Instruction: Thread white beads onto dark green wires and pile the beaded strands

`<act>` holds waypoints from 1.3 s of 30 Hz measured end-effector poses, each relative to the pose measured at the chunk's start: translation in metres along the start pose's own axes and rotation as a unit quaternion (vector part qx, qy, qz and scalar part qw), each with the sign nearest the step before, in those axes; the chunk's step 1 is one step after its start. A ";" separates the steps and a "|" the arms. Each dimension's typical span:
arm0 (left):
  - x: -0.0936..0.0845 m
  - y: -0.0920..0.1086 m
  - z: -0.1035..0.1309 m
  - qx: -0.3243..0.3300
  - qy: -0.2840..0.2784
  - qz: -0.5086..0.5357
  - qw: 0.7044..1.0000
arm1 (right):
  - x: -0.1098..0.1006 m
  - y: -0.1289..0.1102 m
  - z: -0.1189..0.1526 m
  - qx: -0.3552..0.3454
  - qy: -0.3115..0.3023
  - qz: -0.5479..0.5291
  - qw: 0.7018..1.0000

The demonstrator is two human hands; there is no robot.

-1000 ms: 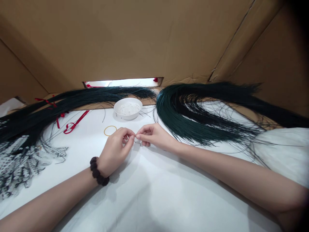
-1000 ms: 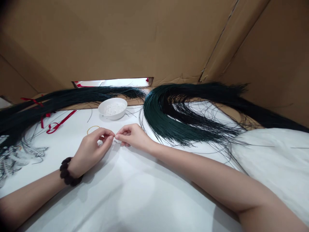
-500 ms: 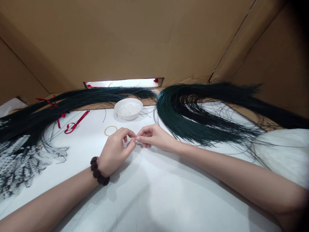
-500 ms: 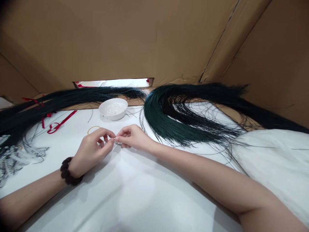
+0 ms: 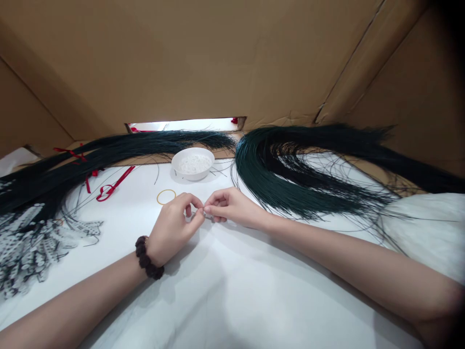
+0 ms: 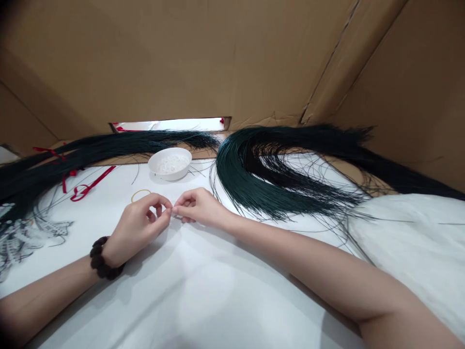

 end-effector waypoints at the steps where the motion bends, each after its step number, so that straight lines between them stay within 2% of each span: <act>1: 0.000 0.000 0.000 0.001 -0.001 -0.001 1.000 | 0.000 0.000 0.000 0.000 0.001 0.001 1.000; 16: 0.000 -0.001 0.001 -0.024 0.029 -0.005 0.999 | 0.000 0.002 -0.002 -0.010 -0.011 0.021 1.000; 27: 0.001 -0.011 -0.001 -0.074 0.041 0.047 0.995 | -0.005 0.007 -0.007 0.014 0.001 -0.033 0.999; 39: 0.002 -0.004 -0.001 -0.031 0.027 0.030 0.999 | -0.006 0.006 -0.007 0.009 0.005 -0.032 0.999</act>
Point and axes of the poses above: each hand's wrist, its own z-axis away from the middle knuckle, its own x-axis out of the palm, y = z × x, the point moved 3 cm from there along -z, towards the middle knuckle, and after that the axes turned 14 degrees about x, right-handed, at the moved point
